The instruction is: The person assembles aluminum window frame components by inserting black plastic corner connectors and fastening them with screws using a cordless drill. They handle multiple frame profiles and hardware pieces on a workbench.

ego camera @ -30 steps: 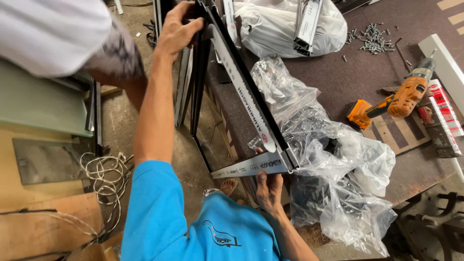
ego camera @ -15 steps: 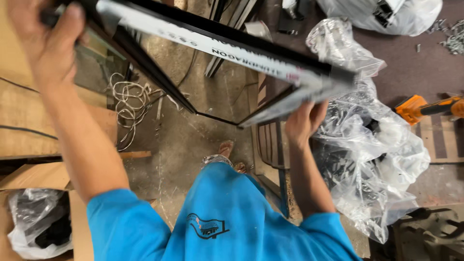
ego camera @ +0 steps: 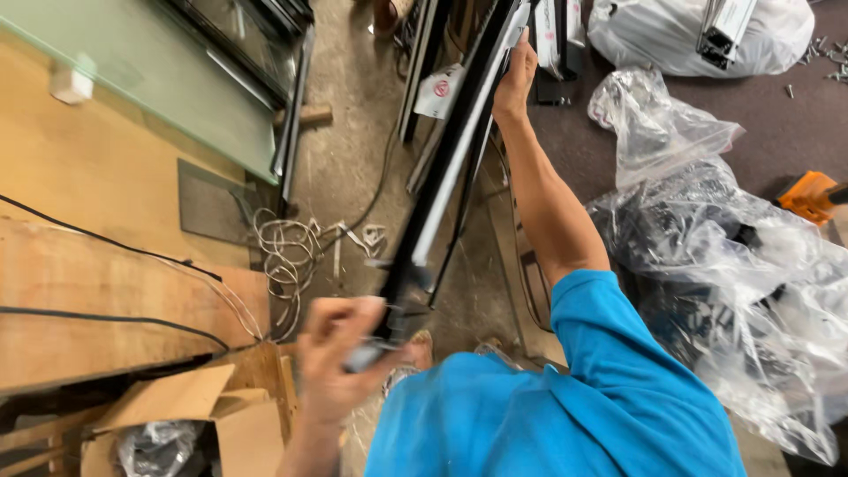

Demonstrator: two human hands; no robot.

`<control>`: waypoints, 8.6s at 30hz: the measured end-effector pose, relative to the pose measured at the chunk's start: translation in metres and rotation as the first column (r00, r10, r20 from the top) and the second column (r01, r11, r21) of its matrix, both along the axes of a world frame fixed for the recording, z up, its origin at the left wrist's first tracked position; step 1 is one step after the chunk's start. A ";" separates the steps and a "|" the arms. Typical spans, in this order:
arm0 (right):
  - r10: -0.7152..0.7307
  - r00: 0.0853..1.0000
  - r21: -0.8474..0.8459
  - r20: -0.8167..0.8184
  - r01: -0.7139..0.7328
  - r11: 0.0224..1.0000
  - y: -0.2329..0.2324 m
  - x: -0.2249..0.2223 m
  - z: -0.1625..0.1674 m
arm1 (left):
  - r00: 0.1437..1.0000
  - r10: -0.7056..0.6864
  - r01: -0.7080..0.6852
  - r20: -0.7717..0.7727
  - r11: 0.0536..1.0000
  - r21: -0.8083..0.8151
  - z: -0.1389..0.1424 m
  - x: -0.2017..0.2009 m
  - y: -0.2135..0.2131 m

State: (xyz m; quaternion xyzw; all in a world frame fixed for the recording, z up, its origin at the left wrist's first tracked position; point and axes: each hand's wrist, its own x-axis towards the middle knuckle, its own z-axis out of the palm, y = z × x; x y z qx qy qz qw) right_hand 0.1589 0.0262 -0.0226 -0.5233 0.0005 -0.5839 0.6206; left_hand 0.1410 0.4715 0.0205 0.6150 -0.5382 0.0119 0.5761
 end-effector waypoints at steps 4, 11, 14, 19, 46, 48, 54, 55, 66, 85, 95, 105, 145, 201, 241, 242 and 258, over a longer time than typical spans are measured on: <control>-0.017 0.998 -0.084 -0.056 0.012 0.996 -0.004 0.016 0.025 | 0.981 -0.116 0.126 0.158 0.991 -0.053 0.007 -0.032 -0.044; -0.465 0.765 -0.483 -0.445 0.232 0.844 -0.034 -0.002 0.013 | 0.942 -0.275 0.293 0.192 0.954 -0.071 -0.013 -0.068 -0.109; 0.229 0.895 0.221 -0.384 -0.152 0.963 -0.027 -0.024 0.014 | 0.954 -0.211 0.238 0.212 0.965 -0.113 -0.021 -0.074 -0.130; 0.359 0.902 0.225 -0.238 -0.309 0.924 0.068 -0.140 -0.010 | 0.972 -0.163 0.188 0.166 0.971 -0.149 -0.029 -0.068 -0.178; -0.398 0.783 0.089 -0.478 0.494 0.865 0.143 -0.301 -0.099 | 0.501 -0.631 0.698 -0.592 0.699 -0.155 -0.058 -0.092 -0.245; -0.445 0.759 0.111 -0.476 0.554 0.825 0.146 -0.309 -0.106 | 0.643 -0.583 0.637 -0.496 0.767 -0.077 -0.053 -0.100 -0.246; -0.411 0.801 0.221 -0.436 0.538 0.814 0.170 -0.337 -0.130 | 0.735 -0.512 0.581 -0.445 0.814 0.023 -0.050 -0.116 -0.247; -0.371 0.821 0.247 -0.434 0.504 0.827 0.174 -0.342 -0.132 | 0.746 -0.546 0.584 -0.381 0.812 -0.020 -0.050 -0.118 -0.248; -0.196 0.809 0.284 -0.554 0.405 0.869 0.166 -0.395 -0.135 | 0.886 -0.454 0.461 -0.091 0.884 0.078 0.008 -0.102 -0.244; -0.175 0.602 0.159 -0.779 0.461 0.873 0.181 -0.429 -0.138 | 0.383 -0.886 0.844 0.262 0.451 0.290 0.086 -0.112 -0.380; -0.196 0.528 0.042 -0.827 0.405 0.913 0.164 -0.432 -0.131 | 0.223 -0.968 0.918 0.116 0.248 0.308 0.071 -0.108 -0.391; -0.128 0.493 0.093 -0.860 0.399 0.912 0.162 -0.435 -0.141 | 0.285 -0.937 0.859 0.202 0.343 0.381 0.052 -0.112 -0.404; -0.505 0.106 -0.444 -0.857 0.346 0.827 0.142 -0.424 -0.141 | 0.396 -0.833 0.700 0.385 0.546 0.460 0.061 -0.111 -0.384; -0.059 0.796 0.266 -0.602 0.270 0.925 0.045 -0.414 -0.036 | 0.431 -0.866 0.769 0.254 0.500 0.399 0.069 -0.110 -0.383; -0.348 0.762 0.253 -0.546 0.546 0.798 0.205 -0.546 -0.023 | 0.435 -0.858 0.790 0.274 0.510 0.340 0.060 -0.111 -0.376; -0.239 0.799 0.352 -0.552 0.483 0.802 0.223 -0.547 -0.030 | 0.443 -0.852 0.787 0.279 0.519 0.334 0.060 -0.111 -0.375; -0.560 0.621 -0.224 -0.548 0.535 0.814 0.250 -0.472 -0.032 | 0.470 -0.836 0.754 0.285 0.547 0.363 0.058 -0.115 -0.372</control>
